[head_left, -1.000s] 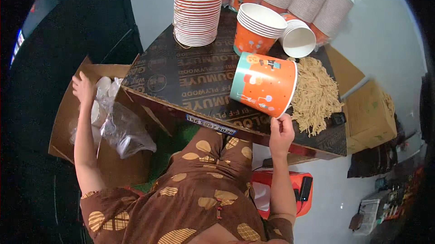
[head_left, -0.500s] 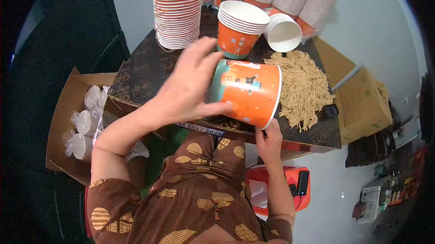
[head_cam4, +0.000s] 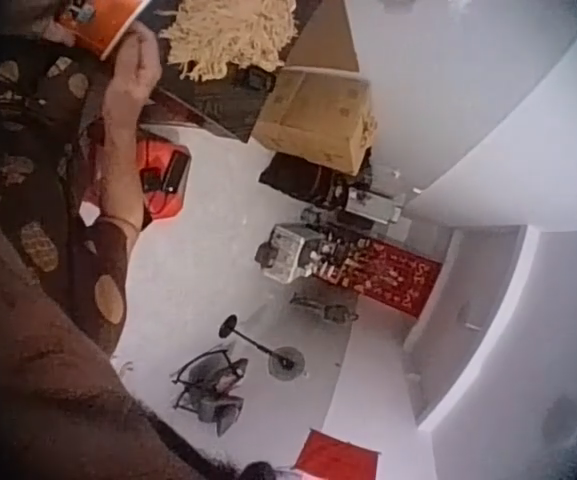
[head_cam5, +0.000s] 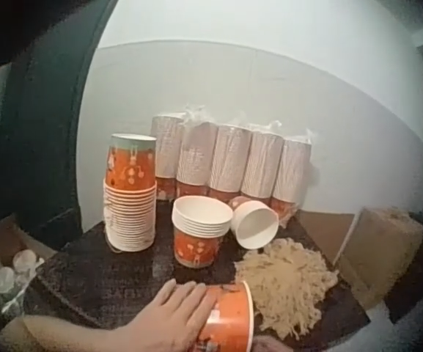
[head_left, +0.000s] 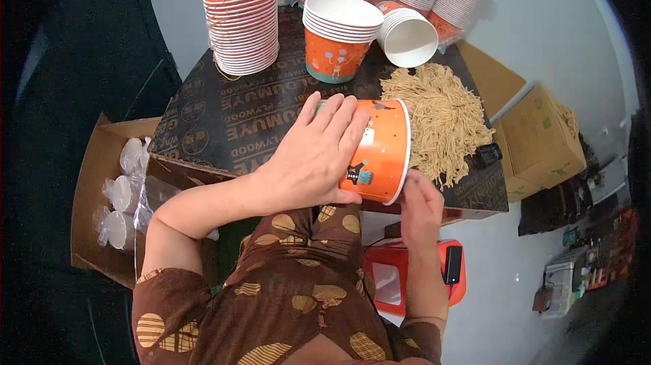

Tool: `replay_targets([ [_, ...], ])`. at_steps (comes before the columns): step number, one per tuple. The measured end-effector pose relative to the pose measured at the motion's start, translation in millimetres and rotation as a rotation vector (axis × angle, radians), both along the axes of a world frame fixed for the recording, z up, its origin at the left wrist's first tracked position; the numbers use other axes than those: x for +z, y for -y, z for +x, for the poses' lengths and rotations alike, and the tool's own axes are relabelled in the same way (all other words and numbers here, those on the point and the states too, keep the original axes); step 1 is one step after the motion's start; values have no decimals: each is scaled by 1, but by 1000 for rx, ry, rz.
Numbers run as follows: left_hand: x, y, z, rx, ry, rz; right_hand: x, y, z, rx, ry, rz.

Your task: Attaching string handles to decorative paper buckets for packaging.

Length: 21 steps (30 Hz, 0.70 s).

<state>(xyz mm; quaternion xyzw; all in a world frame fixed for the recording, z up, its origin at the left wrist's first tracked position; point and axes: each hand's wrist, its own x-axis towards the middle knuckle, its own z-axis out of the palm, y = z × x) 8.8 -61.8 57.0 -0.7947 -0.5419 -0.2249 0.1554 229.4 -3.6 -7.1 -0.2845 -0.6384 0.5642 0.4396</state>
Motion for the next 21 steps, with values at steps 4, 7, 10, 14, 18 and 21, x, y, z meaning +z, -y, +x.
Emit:
replay_targets([
  [4,-8,2,4,10,-5,23,14,-1,-9,104,-307,-150],
  [7,-16,7,3,20,-27,47,23,2,-21,113,-333,-182],
  [10,-24,9,4,21,-33,80,30,7,-30,101,-347,-218],
  [14,-33,10,4,51,-55,132,16,0,-23,172,-249,-178],
  [18,-39,14,3,77,-61,157,11,2,-27,137,-224,-148],
  [21,-42,16,2,61,-23,173,10,5,-28,106,-222,-116],
])
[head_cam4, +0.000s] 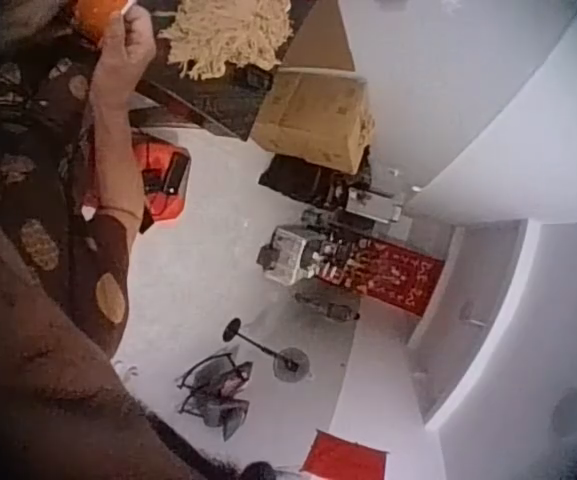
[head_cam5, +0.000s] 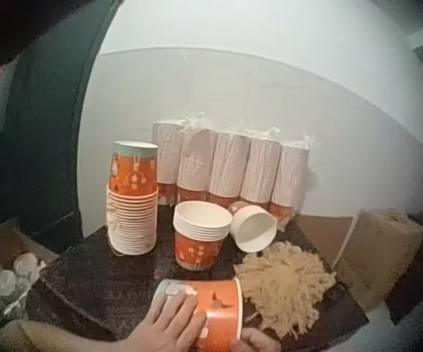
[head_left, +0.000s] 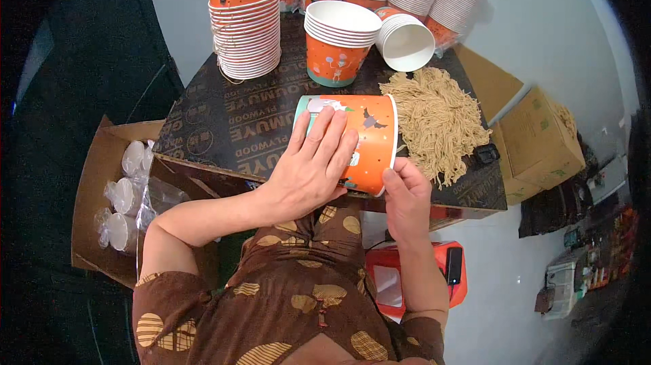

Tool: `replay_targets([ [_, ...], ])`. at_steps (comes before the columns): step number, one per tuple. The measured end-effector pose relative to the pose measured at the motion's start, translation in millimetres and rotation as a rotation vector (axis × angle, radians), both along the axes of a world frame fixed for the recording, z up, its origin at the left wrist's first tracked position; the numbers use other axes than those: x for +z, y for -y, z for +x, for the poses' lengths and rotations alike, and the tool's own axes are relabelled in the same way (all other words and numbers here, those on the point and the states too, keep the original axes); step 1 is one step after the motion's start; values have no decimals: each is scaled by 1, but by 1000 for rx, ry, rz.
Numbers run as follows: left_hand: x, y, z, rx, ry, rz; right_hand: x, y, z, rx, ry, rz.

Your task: Attaching string handles to decorative paper buckets for packaging.

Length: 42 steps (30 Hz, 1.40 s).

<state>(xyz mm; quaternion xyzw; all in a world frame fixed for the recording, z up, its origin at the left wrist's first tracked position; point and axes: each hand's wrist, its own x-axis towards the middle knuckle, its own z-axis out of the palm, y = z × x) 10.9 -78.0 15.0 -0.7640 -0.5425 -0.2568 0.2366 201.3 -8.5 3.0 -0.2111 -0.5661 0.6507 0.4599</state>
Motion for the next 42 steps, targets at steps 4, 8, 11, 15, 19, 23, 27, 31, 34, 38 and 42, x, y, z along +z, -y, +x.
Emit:
replay_targets([
  [4,0,6,1,3,21,-8,-5,3,2,14,5,12],
  [8,0,10,3,-27,57,-1,-10,5,4,9,8,57],
  [11,-3,12,3,-40,66,19,-15,7,5,-2,25,66],
  [15,-7,16,3,-48,63,60,-17,11,6,-12,68,102],
  [19,-4,19,3,-60,70,64,-22,12,7,-3,91,97],
  [23,12,14,6,-154,226,26,-25,13,10,25,178,184],
  [27,14,7,8,-217,241,41,-26,15,11,68,229,152],
  [31,11,6,11,-252,256,41,-12,18,2,7,50,60],
  [34,11,7,13,-259,264,51,-11,15,2,12,-31,29],
  [38,8,3,13,-282,305,74,-11,17,-4,33,-73,-51],
  [42,7,1,14,-297,321,126,-15,16,-5,78,-75,-45],
])
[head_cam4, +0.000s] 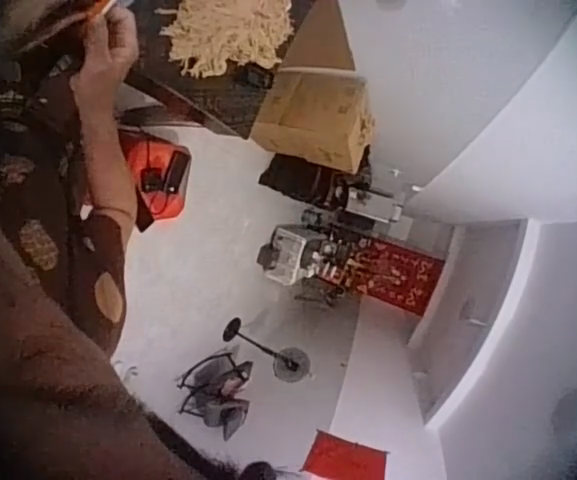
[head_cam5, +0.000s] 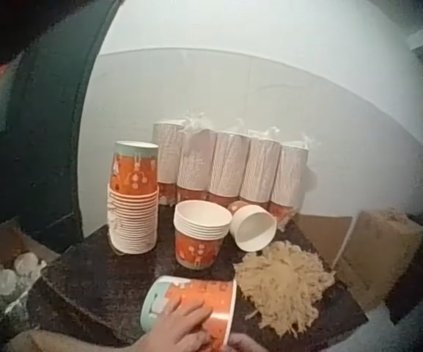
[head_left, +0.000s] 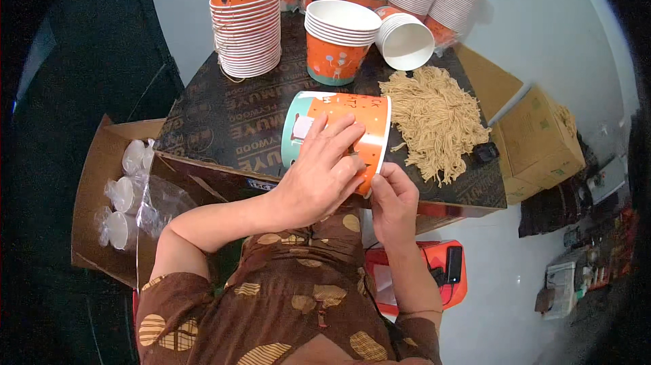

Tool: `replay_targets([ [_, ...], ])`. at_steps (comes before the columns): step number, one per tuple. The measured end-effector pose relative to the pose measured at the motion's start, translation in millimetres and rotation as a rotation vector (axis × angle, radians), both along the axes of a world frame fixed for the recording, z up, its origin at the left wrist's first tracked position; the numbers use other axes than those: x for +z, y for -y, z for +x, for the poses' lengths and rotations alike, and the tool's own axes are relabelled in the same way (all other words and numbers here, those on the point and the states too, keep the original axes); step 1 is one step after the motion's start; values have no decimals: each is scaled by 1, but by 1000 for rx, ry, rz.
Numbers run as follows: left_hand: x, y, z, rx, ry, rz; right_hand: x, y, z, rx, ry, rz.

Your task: Attaching string handles to decorative paper buckets for packaging.

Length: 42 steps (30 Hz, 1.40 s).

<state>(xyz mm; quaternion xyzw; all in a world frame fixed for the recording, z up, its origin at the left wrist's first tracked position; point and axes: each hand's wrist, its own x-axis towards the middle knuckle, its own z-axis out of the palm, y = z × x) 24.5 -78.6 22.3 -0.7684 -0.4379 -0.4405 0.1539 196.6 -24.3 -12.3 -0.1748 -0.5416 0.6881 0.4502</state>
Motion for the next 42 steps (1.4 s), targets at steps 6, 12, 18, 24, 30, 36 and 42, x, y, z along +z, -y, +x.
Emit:
replay_targets([
  [6,-6,-4,-2,-41,30,0,5,4,-7,-47,18,53],
  [12,-7,-10,-4,-104,68,-29,-1,0,-12,-81,68,142],
  [18,-10,-10,-5,-86,0,-25,-2,3,-15,-112,85,176],
  [24,-15,-13,-5,-96,25,-18,-6,1,-11,-76,75,156],
  [30,-10,-12,-5,-69,-61,-27,1,5,-14,-83,85,167],
  [36,-4,-3,-25,-130,117,17,-13,1,-18,-270,185,281],
  [42,-17,56,-120,546,235,205,-35,-16,-14,-486,382,759],
])
